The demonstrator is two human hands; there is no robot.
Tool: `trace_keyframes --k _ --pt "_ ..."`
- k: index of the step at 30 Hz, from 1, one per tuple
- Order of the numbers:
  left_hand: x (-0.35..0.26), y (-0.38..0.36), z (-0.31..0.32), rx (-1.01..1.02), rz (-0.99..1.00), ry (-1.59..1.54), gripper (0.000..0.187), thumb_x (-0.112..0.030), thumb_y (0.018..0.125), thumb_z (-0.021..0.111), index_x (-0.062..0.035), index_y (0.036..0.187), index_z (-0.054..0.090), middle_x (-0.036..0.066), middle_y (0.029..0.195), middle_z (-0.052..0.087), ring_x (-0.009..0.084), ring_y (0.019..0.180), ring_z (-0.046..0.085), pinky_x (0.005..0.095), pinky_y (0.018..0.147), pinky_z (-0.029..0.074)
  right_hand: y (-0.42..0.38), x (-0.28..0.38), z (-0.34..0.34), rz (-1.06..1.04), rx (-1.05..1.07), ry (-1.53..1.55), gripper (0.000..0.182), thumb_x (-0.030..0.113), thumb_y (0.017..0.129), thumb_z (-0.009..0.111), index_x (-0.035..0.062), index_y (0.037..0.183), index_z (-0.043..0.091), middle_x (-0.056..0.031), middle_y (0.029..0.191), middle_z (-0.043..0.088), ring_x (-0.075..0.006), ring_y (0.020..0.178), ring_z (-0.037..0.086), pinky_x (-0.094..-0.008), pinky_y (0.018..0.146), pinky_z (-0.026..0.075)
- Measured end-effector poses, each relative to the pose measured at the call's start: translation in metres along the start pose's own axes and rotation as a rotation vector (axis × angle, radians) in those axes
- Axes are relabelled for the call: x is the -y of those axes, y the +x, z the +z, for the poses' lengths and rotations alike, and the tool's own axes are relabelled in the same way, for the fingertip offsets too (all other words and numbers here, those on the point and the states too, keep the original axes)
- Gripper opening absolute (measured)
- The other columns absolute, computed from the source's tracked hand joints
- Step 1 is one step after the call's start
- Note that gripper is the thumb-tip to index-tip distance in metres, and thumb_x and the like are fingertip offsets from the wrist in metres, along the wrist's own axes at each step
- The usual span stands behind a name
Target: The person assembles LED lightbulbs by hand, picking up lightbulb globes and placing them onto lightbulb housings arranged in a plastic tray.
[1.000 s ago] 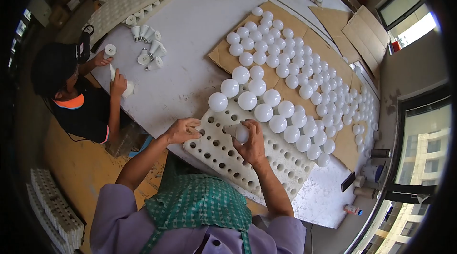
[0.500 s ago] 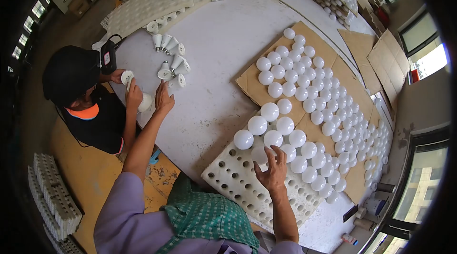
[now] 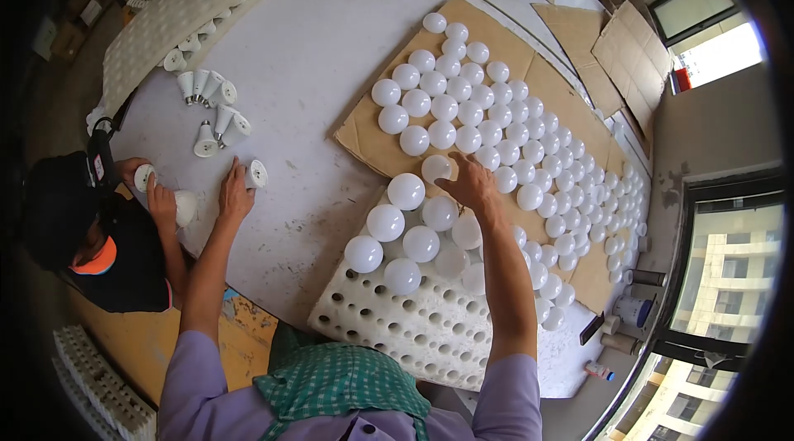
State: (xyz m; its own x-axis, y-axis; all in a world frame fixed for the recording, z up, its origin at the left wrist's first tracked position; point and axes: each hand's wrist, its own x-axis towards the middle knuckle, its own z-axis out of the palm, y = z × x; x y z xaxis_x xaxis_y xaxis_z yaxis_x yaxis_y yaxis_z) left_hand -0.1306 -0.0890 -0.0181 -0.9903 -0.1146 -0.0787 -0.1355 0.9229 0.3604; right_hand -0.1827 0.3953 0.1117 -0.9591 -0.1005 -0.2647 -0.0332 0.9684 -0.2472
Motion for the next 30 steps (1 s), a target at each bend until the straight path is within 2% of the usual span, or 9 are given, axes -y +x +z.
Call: trace_keyframes --k 5,9,11,12,14,20,22,24,30 --pt "-0.01 -0.024 0.012 -0.035 0.054 -0.052 0.058 -0.001 0.071 0.074 0.0028 0.121 0.045 0.03 0.136 0.042 0.043 0.121 0.047 0.0414 0.102 0.04 0.032 0.02 0.012 0.03 0.115 -0.079 0.07 0.039 0.067 0.076 0.0119 0.127 0.053 -0.0165 0.12 0.058 -0.0337 0.106 0.059 -0.0435 0.09 0.048" --pt "-0.02 -0.054 0.013 -0.023 -0.148 -0.269 0.055 -0.007 0.075 0.072 0.0056 0.123 0.046 0.025 0.134 0.047 0.0353 0.118 0.053 0.0378 0.099 0.043 0.015 0.017 -0.008 0.104 0.03 -0.01 0.069 0.04 0.068 0.075 0.0097 0.126 0.052 -0.0169 0.121 0.056 -0.0339 0.109 0.057 -0.0461 0.091 0.047" --pt "-0.035 -0.078 -0.005 0.195 -0.259 -0.897 0.063 -0.003 0.078 0.066 0.0054 0.134 0.039 0.025 0.127 0.054 0.0284 0.109 0.06 0.0365 0.09 0.049 -0.014 0.001 -0.029 0.093 -0.055 0.552 0.069 0.025 0.073 0.072 0.0066 0.133 0.043 -0.0145 0.121 0.054 -0.0293 0.106 0.058 -0.0431 0.085 0.053" --pt "-0.046 -0.093 -0.009 0.19 -0.251 -0.899 0.063 -0.003 0.078 0.066 0.0054 0.134 0.039 0.025 0.127 0.054 0.0284 0.109 0.06 0.0365 0.09 0.049 -0.037 0.0 -0.043 0.143 -0.033 0.951 0.071 0.019 0.074 0.07 0.0063 0.137 0.039 -0.0131 0.121 0.052 -0.0273 0.106 0.057 -0.0411 0.082 0.055" --pt "-0.072 -0.126 -0.015 0.182 -0.194 -1.607 0.053 -0.009 0.079 0.067 0.004 0.126 0.048 0.021 0.121 0.059 0.0216 0.096 0.064 0.0343 0.081 0.052 -0.083 -0.01 -0.041 0.01 -0.03 1.176 0.075 0.016 0.075 0.071 0.0074 0.14 0.035 -0.0119 0.123 0.049 -0.0254 0.106 0.056 -0.0394 0.082 0.056" --pt "-0.155 -0.184 -0.061 0.738 0.238 -1.265 0.051 -0.015 0.074 0.075 0.0048 0.116 0.055 0.018 0.104 0.066 0.0165 0.08 0.066 0.0316 0.071 0.054 -0.208 0.018 0.018 -0.272 -0.028 1.332 0.082 0.023 0.062 0.089 0.0066 0.127 0.042 -0.0066 0.119 0.053 -0.0174 0.11 0.052 -0.032 0.093 0.044" --pt "-0.181 -0.197 -0.071 0.894 0.293 -1.106 0.055 -0.025 0.071 0.083 0.0007 0.113 0.059 0.01 0.102 0.066 0.0156 0.091 0.061 0.0325 0.083 0.049 -0.241 0.039 0.025 -0.256 0.015 1.448 0.079 0.02 0.06 0.088 0.007 0.125 0.045 -0.0069 0.119 0.055 -0.0181 0.111 0.052 -0.0327 0.095 0.042" --pt "-0.205 -0.207 -0.073 0.861 0.505 -0.996 0.056 -0.03 0.068 0.084 0.0013 0.109 0.062 0.011 0.094 0.069 0.0161 0.085 0.063 0.0311 0.08 0.049 -0.267 0.047 0.03 -0.26 0.008 1.365 0.077 0.017 0.06 0.088 0.0068 0.123 0.046 -0.007 0.119 0.055 -0.0185 0.111 0.052 -0.0335 0.095 0.042" --pt "-0.233 -0.227 -0.072 0.967 0.568 -0.817 0.058 -0.037 0.064 0.086 0.0033 0.1 0.065 0.014 0.089 0.069 0.015 0.082 0.063 0.0313 0.075 0.05 -0.313 0.044 0.04 -0.273 -0.004 1.138 0.081 0.021 0.056 0.089 0.0061 0.124 0.048 -0.008 0.12 0.056 -0.0193 0.111 0.053 -0.0349 0.095 0.042"
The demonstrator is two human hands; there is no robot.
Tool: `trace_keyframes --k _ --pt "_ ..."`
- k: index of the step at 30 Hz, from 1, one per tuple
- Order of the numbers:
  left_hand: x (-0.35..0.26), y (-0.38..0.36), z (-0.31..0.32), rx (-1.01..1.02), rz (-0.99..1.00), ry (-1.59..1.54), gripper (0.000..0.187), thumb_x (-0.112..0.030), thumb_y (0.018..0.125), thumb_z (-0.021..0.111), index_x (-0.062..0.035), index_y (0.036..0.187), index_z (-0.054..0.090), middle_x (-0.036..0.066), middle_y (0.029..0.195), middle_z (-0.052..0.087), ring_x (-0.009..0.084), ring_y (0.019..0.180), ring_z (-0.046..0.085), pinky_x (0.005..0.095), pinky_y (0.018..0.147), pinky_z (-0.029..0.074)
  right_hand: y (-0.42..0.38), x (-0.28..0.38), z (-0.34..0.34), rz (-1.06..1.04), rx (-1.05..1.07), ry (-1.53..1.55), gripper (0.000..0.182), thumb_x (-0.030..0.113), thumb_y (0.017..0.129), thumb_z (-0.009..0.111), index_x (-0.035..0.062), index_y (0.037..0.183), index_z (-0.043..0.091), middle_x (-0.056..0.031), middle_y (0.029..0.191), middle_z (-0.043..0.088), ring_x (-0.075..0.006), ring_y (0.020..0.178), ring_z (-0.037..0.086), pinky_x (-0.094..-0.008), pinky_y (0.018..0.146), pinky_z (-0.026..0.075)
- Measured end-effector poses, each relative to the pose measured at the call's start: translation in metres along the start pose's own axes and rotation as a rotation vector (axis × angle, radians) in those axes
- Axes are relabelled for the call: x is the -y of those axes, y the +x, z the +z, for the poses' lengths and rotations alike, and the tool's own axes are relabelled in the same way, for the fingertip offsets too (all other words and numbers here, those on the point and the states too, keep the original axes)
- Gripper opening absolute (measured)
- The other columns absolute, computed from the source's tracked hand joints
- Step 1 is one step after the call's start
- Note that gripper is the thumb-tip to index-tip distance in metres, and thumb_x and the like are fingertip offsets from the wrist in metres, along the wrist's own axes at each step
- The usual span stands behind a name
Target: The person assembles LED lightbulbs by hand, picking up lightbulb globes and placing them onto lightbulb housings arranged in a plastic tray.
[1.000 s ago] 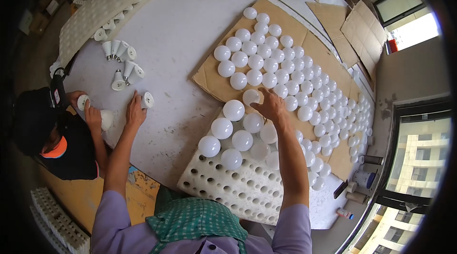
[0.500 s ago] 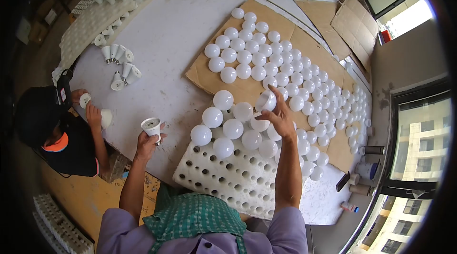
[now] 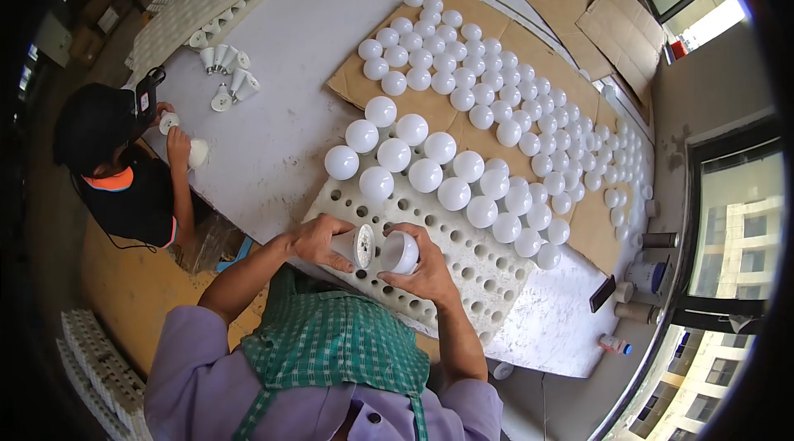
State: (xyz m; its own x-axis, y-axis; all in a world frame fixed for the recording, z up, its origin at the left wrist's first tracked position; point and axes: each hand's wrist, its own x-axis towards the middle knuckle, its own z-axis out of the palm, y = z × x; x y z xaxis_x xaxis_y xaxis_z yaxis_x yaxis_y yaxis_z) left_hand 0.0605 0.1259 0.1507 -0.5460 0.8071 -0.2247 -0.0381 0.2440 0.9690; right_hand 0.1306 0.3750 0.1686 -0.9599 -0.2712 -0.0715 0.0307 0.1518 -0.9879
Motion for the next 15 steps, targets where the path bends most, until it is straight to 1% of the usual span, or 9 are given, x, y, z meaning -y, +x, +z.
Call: trace_keyframes --k 2,4,6,7,8,10,11,13,15 --pt "-0.01 -0.002 0.007 -0.024 0.027 0.085 0.058 -0.039 0.064 0.086 0.0035 0.097 0.065 0.014 0.086 0.069 0.0146 0.079 0.063 0.0318 0.073 0.05 -0.009 0.007 0.0 0.015 0.035 -0.118 0.083 0.02 0.057 0.089 0.0059 0.127 0.047 -0.0073 0.117 0.059 -0.019 0.109 0.056 -0.0345 0.094 0.044" --pt "-0.015 -0.002 0.012 0.001 0.005 0.077 0.058 -0.039 0.063 0.086 0.0036 0.097 0.066 0.015 0.085 0.069 0.0146 0.078 0.063 0.0317 0.073 0.05 -0.015 0.013 0.001 0.024 0.045 -0.126 0.087 0.02 0.057 0.089 0.0064 0.131 0.046 -0.0072 0.116 0.061 -0.0194 0.104 0.06 -0.0341 0.092 0.046" --pt "-0.019 -0.004 0.016 0.021 -0.017 0.067 0.058 -0.039 0.063 0.086 0.0036 0.097 0.066 0.015 0.084 0.069 0.0146 0.077 0.063 0.0317 0.072 0.05 -0.019 0.008 0.002 -0.007 0.077 -0.289 0.092 0.023 0.056 0.09 0.0068 0.133 0.044 -0.0077 0.116 0.061 -0.0204 0.101 0.062 -0.0346 0.09 0.048" --pt "-0.021 -0.005 0.017 0.022 -0.031 0.088 0.057 -0.038 0.063 0.086 0.0038 0.097 0.066 0.015 0.083 0.069 0.0155 0.077 0.063 0.0317 0.072 0.049 -0.02 0.01 0.003 -0.014 0.091 -0.323 0.09 0.026 0.057 0.09 0.0067 0.133 0.044 -0.0107 0.116 0.061 -0.0246 0.102 0.063 -0.0365 0.089 0.049" --pt "-0.022 -0.006 0.018 0.022 -0.044 0.108 0.056 -0.036 0.062 0.086 0.0039 0.096 0.066 0.015 0.083 0.069 0.0164 0.077 0.064 0.0317 0.071 0.049 -0.02 0.012 0.003 -0.016 0.091 -0.323 0.09 0.026 0.057 0.09 0.0067 0.133 0.044 -0.0107 0.116 0.061 -0.0246 0.102 0.063 -0.0365 0.089 0.049" --pt "-0.025 -0.008 0.021 0.026 -0.072 0.129 0.055 -0.034 0.062 0.086 0.0043 0.096 0.066 0.015 0.083 0.069 0.0172 0.077 0.064 0.0318 0.071 0.05 -0.02 0.018 0.005 0.004 0.141 -0.407 0.09 0.03 0.059 0.089 0.0064 0.133 0.044 -0.0147 0.117 0.061 -0.0305 0.104 0.062 -0.0388 0.089 0.049" --pt "-0.025 -0.009 0.023 0.031 -0.099 0.15 0.053 -0.032 0.061 0.085 0.0046 0.095 0.066 0.015 0.083 0.069 0.018 0.076 0.065 0.0319 0.07 0.05 -0.021 0.021 0.007 0.002 0.143 -0.407 0.09 0.03 0.059 0.089 0.0064 0.133 0.044 -0.0147 0.117 0.061 -0.0305 0.104 0.062 -0.0388 0.089 0.049" --pt "-0.026 -0.012 0.026 0.03 -0.105 0.174 0.052 -0.032 0.061 0.085 0.0039 0.094 0.067 0.014 0.082 0.069 0.0178 0.074 0.065 0.0317 0.069 0.05 -0.022 0.025 0.01 0.058 0.203 -0.477 0.09 0.034 0.06 0.087 0.0062 0.134 0.042 -0.0185 0.119 0.059 -0.0356 0.105 0.061 -0.0415 0.089 0.05" --pt "-0.028 -0.013 0.027 0.03 -0.11 0.196 0.051 -0.033 0.061 0.085 0.0031 0.093 0.067 0.014 0.081 0.069 0.0176 0.073 0.065 0.0314 0.068 0.05 -0.023 0.024 0.014 0.06 0.224 -0.493 0.092 0.036 0.061 0.087 0.0061 0.134 0.041 -0.0193 0.118 0.059 -0.0366 0.105 0.061 -0.0424 0.09 0.05"
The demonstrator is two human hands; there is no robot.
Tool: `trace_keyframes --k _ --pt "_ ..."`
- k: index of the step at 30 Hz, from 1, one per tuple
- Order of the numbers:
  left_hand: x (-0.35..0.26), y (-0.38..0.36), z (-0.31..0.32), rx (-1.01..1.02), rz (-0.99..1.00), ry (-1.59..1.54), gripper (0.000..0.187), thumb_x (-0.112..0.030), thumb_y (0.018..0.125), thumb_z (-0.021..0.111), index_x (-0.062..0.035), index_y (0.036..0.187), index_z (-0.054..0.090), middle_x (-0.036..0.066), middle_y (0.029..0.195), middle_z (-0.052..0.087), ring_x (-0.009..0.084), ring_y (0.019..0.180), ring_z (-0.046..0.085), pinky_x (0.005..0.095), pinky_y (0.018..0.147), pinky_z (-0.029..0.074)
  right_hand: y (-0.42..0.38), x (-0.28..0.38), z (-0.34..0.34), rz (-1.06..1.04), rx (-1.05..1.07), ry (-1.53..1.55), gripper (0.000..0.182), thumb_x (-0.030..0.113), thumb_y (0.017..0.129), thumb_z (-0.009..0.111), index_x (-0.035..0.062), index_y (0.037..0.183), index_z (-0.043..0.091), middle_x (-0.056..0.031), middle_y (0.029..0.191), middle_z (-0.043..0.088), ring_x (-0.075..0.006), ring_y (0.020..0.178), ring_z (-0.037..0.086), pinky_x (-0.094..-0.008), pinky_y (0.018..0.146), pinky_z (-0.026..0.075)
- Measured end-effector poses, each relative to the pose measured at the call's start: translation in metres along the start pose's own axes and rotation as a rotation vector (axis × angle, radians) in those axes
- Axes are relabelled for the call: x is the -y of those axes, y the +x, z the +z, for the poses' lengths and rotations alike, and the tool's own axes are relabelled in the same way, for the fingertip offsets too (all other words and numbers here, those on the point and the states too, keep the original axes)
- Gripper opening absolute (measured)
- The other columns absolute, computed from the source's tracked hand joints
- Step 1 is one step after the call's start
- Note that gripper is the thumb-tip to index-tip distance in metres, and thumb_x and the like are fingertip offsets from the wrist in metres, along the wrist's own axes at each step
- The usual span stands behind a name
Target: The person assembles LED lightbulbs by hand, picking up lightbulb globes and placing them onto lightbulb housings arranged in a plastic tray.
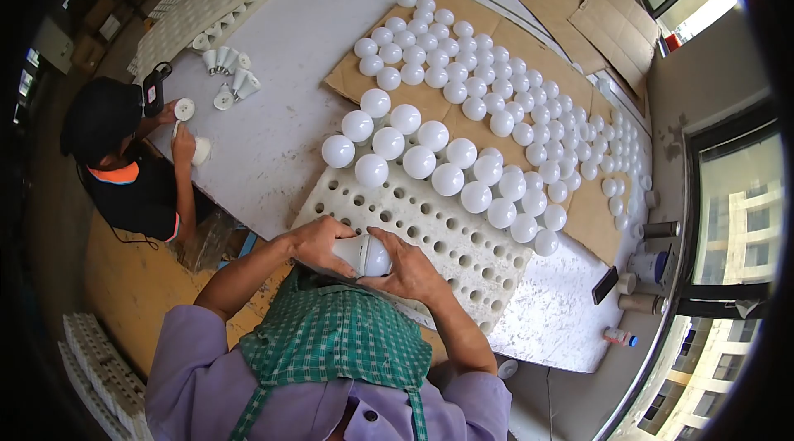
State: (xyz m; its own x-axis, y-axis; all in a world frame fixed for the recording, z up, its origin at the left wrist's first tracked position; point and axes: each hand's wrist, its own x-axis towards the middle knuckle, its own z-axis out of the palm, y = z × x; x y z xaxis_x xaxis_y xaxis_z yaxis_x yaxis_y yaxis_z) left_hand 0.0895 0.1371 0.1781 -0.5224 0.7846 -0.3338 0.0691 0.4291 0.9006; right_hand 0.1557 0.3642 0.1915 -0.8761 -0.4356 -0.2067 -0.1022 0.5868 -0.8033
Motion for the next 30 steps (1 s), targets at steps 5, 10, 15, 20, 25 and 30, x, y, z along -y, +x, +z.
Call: trace_keyframes --k 5,10,15,20,25,30 --pt "0.008 -0.001 0.007 0.002 0.017 0.017 0.055 -0.037 0.059 0.084 0.0065 0.088 0.067 0.017 0.077 0.069 0.0214 0.069 0.066 0.0326 0.066 0.051 0.001 0.0 0.006 0.002 0.05 -0.014 0.09 0.038 0.063 0.085 0.0055 0.134 0.04 -0.0214 0.117 0.058 -0.0388 0.105 0.06 -0.0447 0.09 0.049" --pt "0.013 0.001 0.011 -0.001 0.047 -0.017 0.054 -0.036 0.061 0.084 0.0061 0.091 0.067 0.017 0.081 0.069 0.0202 0.073 0.067 0.0316 0.068 0.052 0.011 0.006 0.023 -0.357 -0.279 0.029 0.078 0.018 0.06 0.084 0.0019 0.126 0.047 -0.0196 0.111 0.057 -0.0373 0.1 0.059 -0.0422 0.086 0.05" --pt "0.009 0.003 0.013 0.029 0.081 0.005 0.052 -0.036 0.065 0.083 0.0048 0.093 0.067 0.015 0.083 0.07 0.0187 0.074 0.067 0.0307 0.068 0.052 0.011 -0.002 0.035 -0.451 -0.372 0.126 0.062 0.006 0.055 0.08 0.0022 0.111 0.055 -0.0161 0.104 0.058 -0.0318 0.096 0.058 -0.0381 0.082 0.05" --pt "0.004 0.005 0.014 0.085 0.034 -0.096 0.052 -0.04 0.067 0.082 0.0047 0.091 0.067 0.013 0.076 0.068 0.0182 0.07 0.066 0.0301 0.064 0.051 0.01 -0.007 0.04 -0.424 -0.399 0.199 0.049 0.005 0.055 0.077 0.0033 0.099 0.057 -0.0145 0.098 0.058 -0.0283 0.09 0.058 -0.0351 0.079 0.05" --pt "0.014 0.01 0.012 0.116 -0.078 -0.163 0.051 -0.036 0.073 0.079 0.0062 0.097 0.064 0.016 0.087 0.068 0.0162 0.079 0.066 0.0285 0.067 0.051 0.018 -0.019 0.042 -0.247 -0.28 0.368 0.05 0.005 0.059 0.076 0.0047 0.102 0.05 -0.015 0.103 0.055 -0.0288 0.089 0.058 -0.0364 0.079 0.05" --pt "0.089 -0.007 -0.014 -0.353 -0.148 -0.351 0.053 -0.024 0.08 0.075 0.0077 0.118 0.055 0.022 0.112 0.063 0.02 0.097 0.063 0.0314 0.078 0.053 0.034 -0.054 0.002 -0.059 -0.547 0.006 0.06 0.008 0.061 0.08 0.0062 0.11 0.046 -0.0173 0.112 0.051 -0.0346 0.1 0.053 -0.0434 0.085 0.048"
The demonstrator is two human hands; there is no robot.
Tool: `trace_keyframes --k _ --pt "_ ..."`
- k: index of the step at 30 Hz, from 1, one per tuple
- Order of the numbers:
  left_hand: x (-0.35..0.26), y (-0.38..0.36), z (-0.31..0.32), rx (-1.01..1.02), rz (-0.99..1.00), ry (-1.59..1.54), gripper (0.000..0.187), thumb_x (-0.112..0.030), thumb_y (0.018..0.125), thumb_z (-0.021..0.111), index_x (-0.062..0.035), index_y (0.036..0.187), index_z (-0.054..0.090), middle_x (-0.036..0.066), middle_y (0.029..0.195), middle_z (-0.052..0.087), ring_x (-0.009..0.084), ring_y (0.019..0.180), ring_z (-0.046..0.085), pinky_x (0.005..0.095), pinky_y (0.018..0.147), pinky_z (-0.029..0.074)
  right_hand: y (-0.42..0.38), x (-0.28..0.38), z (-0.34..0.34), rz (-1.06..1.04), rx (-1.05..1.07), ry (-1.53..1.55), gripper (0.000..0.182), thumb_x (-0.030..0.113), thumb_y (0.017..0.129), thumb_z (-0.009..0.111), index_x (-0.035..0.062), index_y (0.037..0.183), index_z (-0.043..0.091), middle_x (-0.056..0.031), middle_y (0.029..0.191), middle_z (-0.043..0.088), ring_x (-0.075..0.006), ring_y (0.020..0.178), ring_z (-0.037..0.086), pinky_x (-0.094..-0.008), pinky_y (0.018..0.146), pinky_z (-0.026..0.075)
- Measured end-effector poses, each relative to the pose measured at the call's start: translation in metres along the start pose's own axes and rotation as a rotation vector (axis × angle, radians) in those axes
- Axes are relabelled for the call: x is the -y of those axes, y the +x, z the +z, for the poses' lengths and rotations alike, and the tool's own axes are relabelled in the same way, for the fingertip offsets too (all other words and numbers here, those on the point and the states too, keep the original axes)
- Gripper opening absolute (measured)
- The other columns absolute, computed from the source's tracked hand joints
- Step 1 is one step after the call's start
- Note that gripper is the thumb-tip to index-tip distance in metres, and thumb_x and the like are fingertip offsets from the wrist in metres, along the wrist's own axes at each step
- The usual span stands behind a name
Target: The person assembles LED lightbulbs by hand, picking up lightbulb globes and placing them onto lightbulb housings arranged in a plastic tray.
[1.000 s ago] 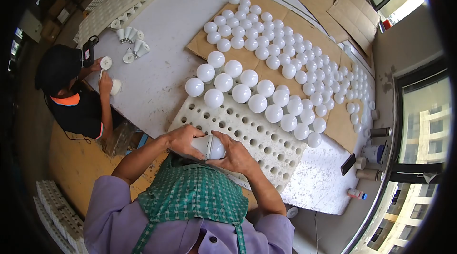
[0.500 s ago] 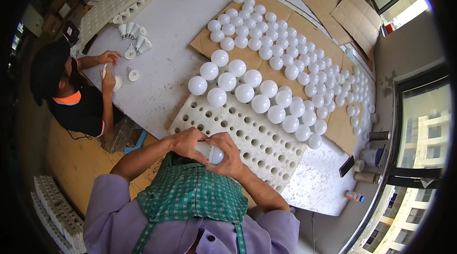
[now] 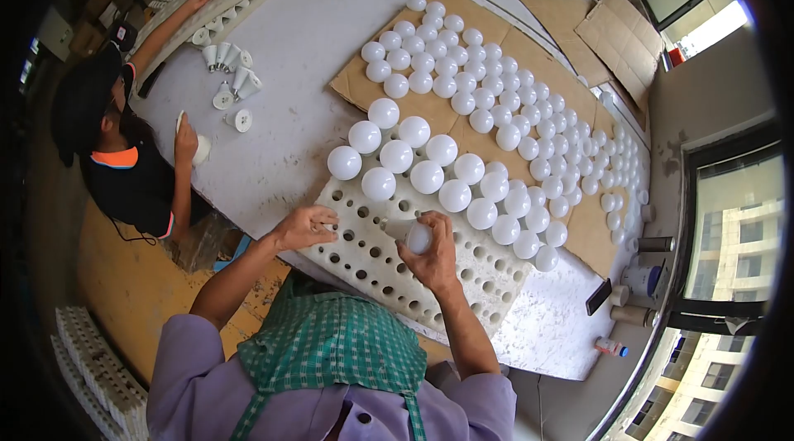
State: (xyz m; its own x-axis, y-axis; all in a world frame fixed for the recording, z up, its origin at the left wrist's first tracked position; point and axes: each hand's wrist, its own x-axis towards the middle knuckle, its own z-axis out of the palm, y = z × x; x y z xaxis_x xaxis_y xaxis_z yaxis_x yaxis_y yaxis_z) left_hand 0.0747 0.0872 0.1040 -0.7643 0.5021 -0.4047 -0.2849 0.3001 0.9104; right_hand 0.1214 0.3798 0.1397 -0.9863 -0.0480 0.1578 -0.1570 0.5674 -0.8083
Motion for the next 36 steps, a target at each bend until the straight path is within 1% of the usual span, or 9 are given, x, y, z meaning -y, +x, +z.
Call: trace_keyframes --k 4,11,15,18,22,27,29,32,36 --pt "0.023 0.014 -0.058 -0.261 -0.103 -0.045 0.056 -0.023 0.08 0.074 0.0083 0.121 0.053 0.025 0.117 0.061 0.0257 0.101 0.064 0.0313 0.084 0.052 0.034 -0.014 0.004 -0.131 0.008 -0.36 0.065 0.013 0.062 0.081 0.0086 0.119 0.049 -0.0169 0.119 0.049 -0.0373 0.109 0.049 -0.046 0.089 0.046" --pt "0.073 0.024 -0.13 -0.714 -0.018 0.27 0.047 -0.01 0.082 0.07 0.0011 0.124 0.052 0.019 0.12 0.061 0.0232 0.103 0.062 0.0328 0.08 0.054 0.055 -0.008 -0.007 -0.159 -0.06 -0.349 0.051 0.015 0.066 0.08 0.0109 0.112 0.059 -0.0133 0.117 0.054 -0.0336 0.106 0.053 -0.0413 0.085 0.05" --pt "0.068 0.035 -0.181 -0.913 -0.061 0.616 0.058 -0.004 0.078 0.068 0.0021 0.13 0.044 0.022 0.137 0.046 0.0343 0.127 0.044 0.038 0.106 0.036 0.117 -0.035 -0.059 0.065 -0.262 -0.362 0.031 0.011 0.077 0.072 0.0066 0.105 0.061 -0.0137 0.101 0.062 -0.0315 0.086 0.064 -0.0397 0.073 0.052" --pt "0.093 0.06 -0.226 -0.926 -0.121 0.825 0.07 -0.005 0.077 0.069 0.0009 0.138 0.033 0.021 0.151 0.023 0.036 0.137 0.028 0.04 0.111 0.03 0.17 -0.093 -0.102 0.42 -0.067 -0.749 0.035 0.027 0.083 0.066 0.0068 0.111 0.059 -0.0139 0.103 0.067 -0.0321 0.093 0.064 -0.0418 0.079 0.05" --pt "0.072 0.084 -0.242 -0.93 -0.318 0.97 0.072 -0.004 0.077 0.068 0.0001 0.139 0.032 0.021 0.154 0.013 0.0365 0.141 0.02 0.0431 0.112 0.028 0.198 -0.146 -0.119 0.587 0.395 -0.884 0.066 0.05 0.064 0.078 0.0009 0.106 0.064 -0.0182 0.106 0.066 -0.0327 0.101 0.062 -0.0422 0.087 0.049" --pt "0.092 0.112 -0.257 -0.927 -0.368 1.116 0.076 -0.008 0.075 0.072 0.0 0.14 0.032 0.019 0.155 0.009 0.0364 0.142 0.015 0.0446 0.112 0.026 0.207 -0.154 -0.104 0.603 0.561 -1.015 0.065 0.042 0.066 0.076 0.0014 0.116 0.06 -0.019 0.111 0.065 -0.0323 0.105 0.061 -0.0417 0.087 0.048" --pt "0.104 0.119 -0.267 -0.903 -0.33 1.069 0.078 -0.01 0.074 0.074 -0.0006 0.139 0.033 0.019 0.155 0.01 0.0361 0.143 0.014 0.0453 0.111 0.027 0.208 -0.142 -0.108 0.585 0.518 -0.899 0.065 0.036 0.069 0.074 0.0036 0.122 0.056 -0.0201 0.113 0.064 -0.0324 0.108 0.06 -0.0412 0.088 0.048" --pt "0.09 0.131 -0.265 -0.94 -0.304 1.028 0.078 -0.012 0.071 0.077 -0.0018 0.137 0.036 0.019 0.154 0.013 0.0356 0.143 0.014 0.0464 0.11 0.027 0.201 -0.13 -0.129 0.556 0.282 -0.558 0.064 0.033 0.075 0.069 0.0051 0.128 0.049 -0.0198 0.107 0.064 -0.0324 0.083 0.065 -0.0383 0.077 0.052" --pt "0.069 0.138 -0.262 -0.995 -0.315 1.047 0.073 -0.012 0.071 0.078 -0.003 0.133 0.041 0.02 0.154 0.014 0.0343 0.143 0.013 0.0469 0.109 0.028 0.154 -0.1 -0.134 0.445 0.05 0.738 0.072 0.029 0.08 0.061 0.0037 0.14 0.03 -0.0154 0.122 0.052 -0.0252 0.106 0.059 -0.0399 0.072 0.059"
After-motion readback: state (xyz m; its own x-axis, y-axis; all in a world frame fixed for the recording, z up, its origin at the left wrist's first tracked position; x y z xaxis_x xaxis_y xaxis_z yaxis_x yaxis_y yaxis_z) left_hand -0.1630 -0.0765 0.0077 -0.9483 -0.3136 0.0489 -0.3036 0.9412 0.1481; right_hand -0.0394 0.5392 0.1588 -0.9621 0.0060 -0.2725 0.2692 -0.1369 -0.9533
